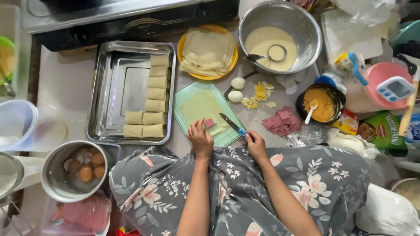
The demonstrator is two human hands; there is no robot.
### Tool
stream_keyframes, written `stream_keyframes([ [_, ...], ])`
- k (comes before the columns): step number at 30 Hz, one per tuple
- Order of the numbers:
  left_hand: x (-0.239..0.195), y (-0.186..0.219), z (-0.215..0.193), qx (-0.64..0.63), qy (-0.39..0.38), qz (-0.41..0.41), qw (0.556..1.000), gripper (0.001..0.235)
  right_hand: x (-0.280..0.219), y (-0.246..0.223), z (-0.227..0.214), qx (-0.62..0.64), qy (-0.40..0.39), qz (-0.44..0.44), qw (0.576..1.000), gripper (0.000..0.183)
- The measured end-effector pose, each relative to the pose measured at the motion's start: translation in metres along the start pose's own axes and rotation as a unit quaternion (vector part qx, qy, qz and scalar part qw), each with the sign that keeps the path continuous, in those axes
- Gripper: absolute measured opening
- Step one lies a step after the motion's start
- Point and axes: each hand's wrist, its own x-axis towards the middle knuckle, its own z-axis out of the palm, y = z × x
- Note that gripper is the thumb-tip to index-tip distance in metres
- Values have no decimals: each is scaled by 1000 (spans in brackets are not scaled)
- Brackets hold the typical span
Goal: The person is spreading an orange filling onto a square wrapper using a small spoon as part of the process of assembling rolls.
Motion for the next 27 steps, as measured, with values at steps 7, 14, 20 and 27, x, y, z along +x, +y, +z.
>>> stream_keyframes([
  [7,-20,34,-22,-2,14,19,1000,46,4,13,2,13,-6,-22,1000,16],
  [14,-35,38,-20,20,-8,57,998,49,1,12,-5,61,6,-70,996,16],
  [20,-45,41,-17,55,5,86,995,57,-12,-16,-47,-111,27,-130,985,26],
  [27,-59,57,-2,34,15,67,997,57,-2,-8,-121,-323,9,-101,941,29],
])
